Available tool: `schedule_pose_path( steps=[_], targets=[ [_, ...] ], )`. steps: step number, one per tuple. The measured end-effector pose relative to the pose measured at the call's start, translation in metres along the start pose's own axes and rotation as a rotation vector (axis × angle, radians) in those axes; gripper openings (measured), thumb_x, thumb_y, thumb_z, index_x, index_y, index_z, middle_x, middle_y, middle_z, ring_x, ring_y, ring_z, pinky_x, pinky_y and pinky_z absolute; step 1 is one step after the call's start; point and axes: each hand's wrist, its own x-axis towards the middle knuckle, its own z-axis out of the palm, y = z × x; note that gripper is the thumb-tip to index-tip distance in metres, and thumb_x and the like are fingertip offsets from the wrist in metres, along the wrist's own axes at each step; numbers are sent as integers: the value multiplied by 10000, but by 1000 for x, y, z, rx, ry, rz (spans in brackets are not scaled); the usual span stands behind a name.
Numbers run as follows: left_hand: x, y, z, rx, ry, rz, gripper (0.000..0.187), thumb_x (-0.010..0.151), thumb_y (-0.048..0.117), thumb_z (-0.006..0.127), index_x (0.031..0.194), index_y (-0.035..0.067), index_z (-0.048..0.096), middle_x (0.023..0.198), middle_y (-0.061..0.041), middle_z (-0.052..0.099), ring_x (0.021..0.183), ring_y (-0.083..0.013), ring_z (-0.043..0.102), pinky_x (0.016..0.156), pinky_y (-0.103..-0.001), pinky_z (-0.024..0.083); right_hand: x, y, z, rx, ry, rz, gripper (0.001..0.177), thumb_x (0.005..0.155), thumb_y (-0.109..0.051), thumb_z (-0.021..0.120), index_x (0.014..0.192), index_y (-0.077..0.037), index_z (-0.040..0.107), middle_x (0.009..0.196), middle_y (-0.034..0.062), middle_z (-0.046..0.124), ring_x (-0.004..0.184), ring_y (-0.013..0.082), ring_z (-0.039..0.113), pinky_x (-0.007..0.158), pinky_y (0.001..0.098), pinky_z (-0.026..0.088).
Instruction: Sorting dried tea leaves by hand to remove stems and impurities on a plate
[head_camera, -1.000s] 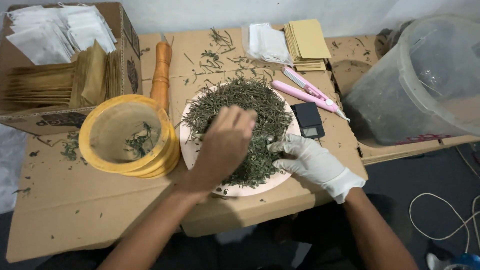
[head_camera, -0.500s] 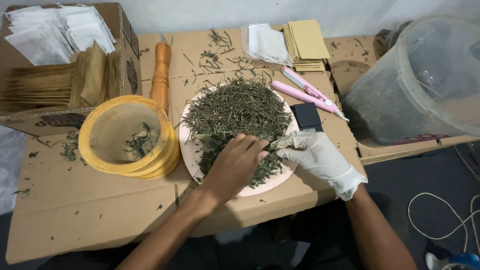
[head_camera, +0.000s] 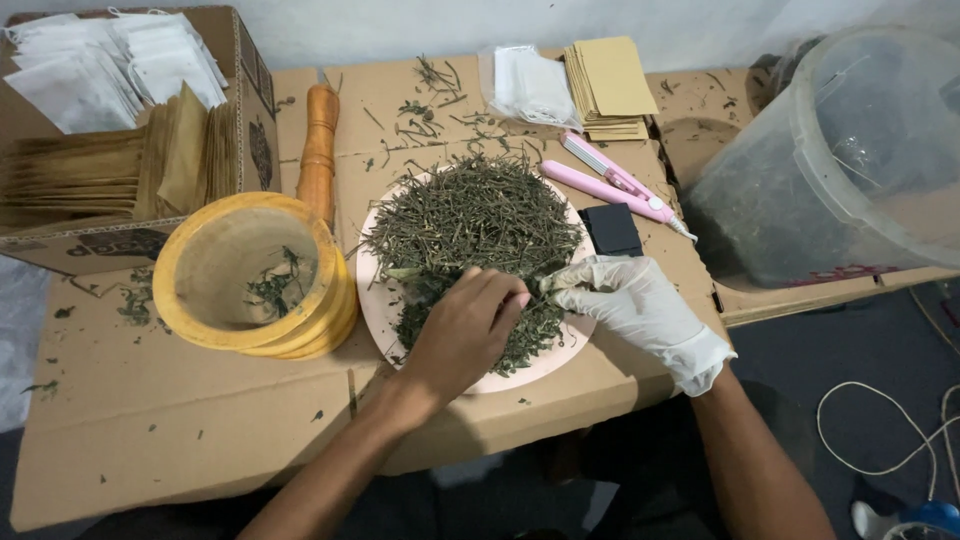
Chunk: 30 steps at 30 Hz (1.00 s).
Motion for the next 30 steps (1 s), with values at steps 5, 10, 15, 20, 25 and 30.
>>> schedule_pose_path(
  steps=[5,10,15,20,25,30],
  targets=[
    [1,-9,-1,56,-57,-30,368,1184,348,459,1161,82,712,902,-94,678,928,-247,688,742,-379,607,-1,-4,-4,-49,-9,-11,209,827,-138,951,1013,-55,907,1035,166,885,1108,281,819,952,437,615],
    [1,-3,5,-11,-59,-29,497,1162,484,461,1201,68,729,953,-118,719,975,-269,705,771,-398,612,1,8,-2,-27,-17,13,195,831,-148,957,1011,-80,922,1038,150,894,1093,270,820,966,437,623],
    [-2,-8,15,94,7,78,382,1189,294,483,1169,14,742,913,-150,708,943,-329,734,743,-412,639,0,3,-1,-23,-28,25,195,833,-161,960,1010,-85,928,1040,144,897,1073,244,817,962,427,626],
    [-1,-7,9,60,-20,48,460,1142,473,545,1247,49,691,1002,-124,655,1026,-309,700,725,-403,643,5,9,-3,-2,-14,88,229,823,-142,974,1038,-85,920,1041,157,891,1084,256,820,944,427,628],
    [-1,-9,12,65,-26,46,446,1125,428,596,1344,46,665,1055,-125,643,1075,-328,691,728,-431,660,0,-8,0,145,-9,231,237,834,-62,931,1069,-40,905,1022,151,879,1004,215,790,916,408,628],
    [-5,-5,10,18,-3,3,383,1151,391,552,1301,61,673,1027,-103,653,1022,-291,690,724,-410,647,8,-19,3,137,38,317,299,779,-143,994,1052,-60,905,809,121,845,814,199,793,866,307,588]
  ],
)
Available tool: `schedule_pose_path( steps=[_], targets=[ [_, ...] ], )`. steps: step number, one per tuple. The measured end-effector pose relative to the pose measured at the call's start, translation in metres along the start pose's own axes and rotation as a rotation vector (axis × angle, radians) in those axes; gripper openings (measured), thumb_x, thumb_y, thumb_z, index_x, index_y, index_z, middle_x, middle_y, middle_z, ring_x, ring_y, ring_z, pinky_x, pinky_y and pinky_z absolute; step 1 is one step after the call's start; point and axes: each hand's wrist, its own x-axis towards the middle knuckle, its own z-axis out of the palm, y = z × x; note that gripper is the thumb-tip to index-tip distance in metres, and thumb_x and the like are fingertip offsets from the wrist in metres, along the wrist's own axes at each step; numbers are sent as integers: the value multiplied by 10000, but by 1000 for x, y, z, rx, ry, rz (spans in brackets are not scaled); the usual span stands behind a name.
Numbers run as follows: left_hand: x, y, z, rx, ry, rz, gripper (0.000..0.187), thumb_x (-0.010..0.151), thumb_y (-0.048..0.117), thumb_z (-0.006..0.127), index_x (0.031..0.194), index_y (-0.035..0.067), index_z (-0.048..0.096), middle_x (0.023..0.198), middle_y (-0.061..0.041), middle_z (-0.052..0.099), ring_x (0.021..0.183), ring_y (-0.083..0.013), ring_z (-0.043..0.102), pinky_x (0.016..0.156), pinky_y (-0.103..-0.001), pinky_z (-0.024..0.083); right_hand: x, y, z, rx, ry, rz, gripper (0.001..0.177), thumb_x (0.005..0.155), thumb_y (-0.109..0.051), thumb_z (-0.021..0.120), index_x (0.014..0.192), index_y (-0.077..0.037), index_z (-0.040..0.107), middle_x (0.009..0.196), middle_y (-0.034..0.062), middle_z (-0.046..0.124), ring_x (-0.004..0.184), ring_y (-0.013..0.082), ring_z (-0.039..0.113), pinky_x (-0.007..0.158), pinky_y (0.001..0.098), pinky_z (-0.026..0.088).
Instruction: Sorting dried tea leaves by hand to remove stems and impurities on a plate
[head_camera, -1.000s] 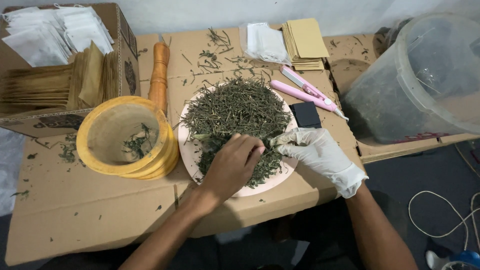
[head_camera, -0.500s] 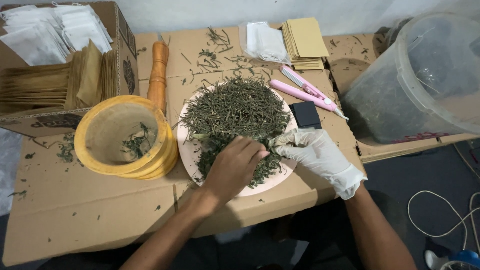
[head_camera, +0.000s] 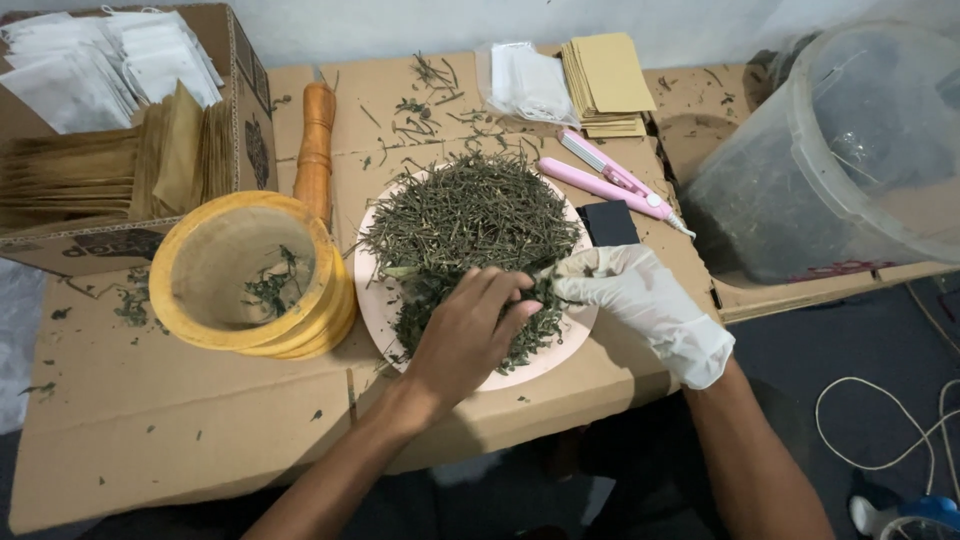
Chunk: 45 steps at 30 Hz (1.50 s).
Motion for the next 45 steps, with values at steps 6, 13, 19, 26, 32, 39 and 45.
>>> schedule_pose_path(
  steps=[6,13,19,26,32,39,45],
  targets=[
    [1,18,-9,-37,95,10,345,1178,427,499,1183,116,648,921,-70,618,924,-272,686,695,-411,631,5,-16,3,-11,49,61,236,793,-189,970,1018,-147,912,828,97,860,850,182,813,884,300,594],
    [-4,20,-1,134,241,218,358,1089,416,674,1154,65,689,874,-97,632,844,-277,695,700,-375,627,8,-5,9,124,56,56,225,808,-66,941,1026,-69,884,887,123,853,769,180,804,807,292,621],
    [-1,22,-3,141,257,230,218,1147,217,583,1101,63,730,833,-77,631,797,-258,709,663,-347,622,13,4,5,154,73,38,249,805,-58,958,1043,-52,884,906,146,856,773,198,817,795,313,636],
    [-2,10,2,56,220,157,189,1128,220,607,1098,74,724,844,-66,650,840,-263,720,654,-367,619,12,2,3,188,95,15,261,783,-87,983,1022,-57,882,838,143,842,720,194,806,763,303,632],
    [-1,8,1,36,167,77,215,1136,249,573,1070,92,704,830,-55,625,831,-228,693,651,-359,605,25,19,-4,192,121,-21,270,778,-71,978,1025,-47,872,823,122,830,706,169,790,760,286,620],
    [1,5,-7,49,147,29,229,1141,175,494,997,70,637,783,-60,516,757,-230,611,579,-347,557,13,-36,32,217,113,-158,383,765,-122,1014,1091,-4,853,891,134,817,722,174,759,718,296,633],
    [-2,12,-23,34,39,-17,295,1145,177,472,874,89,548,797,13,348,698,-171,426,560,-357,457,-26,-136,123,247,-58,-329,206,763,-150,964,944,-97,883,723,59,810,688,103,766,736,223,623]
  ],
)
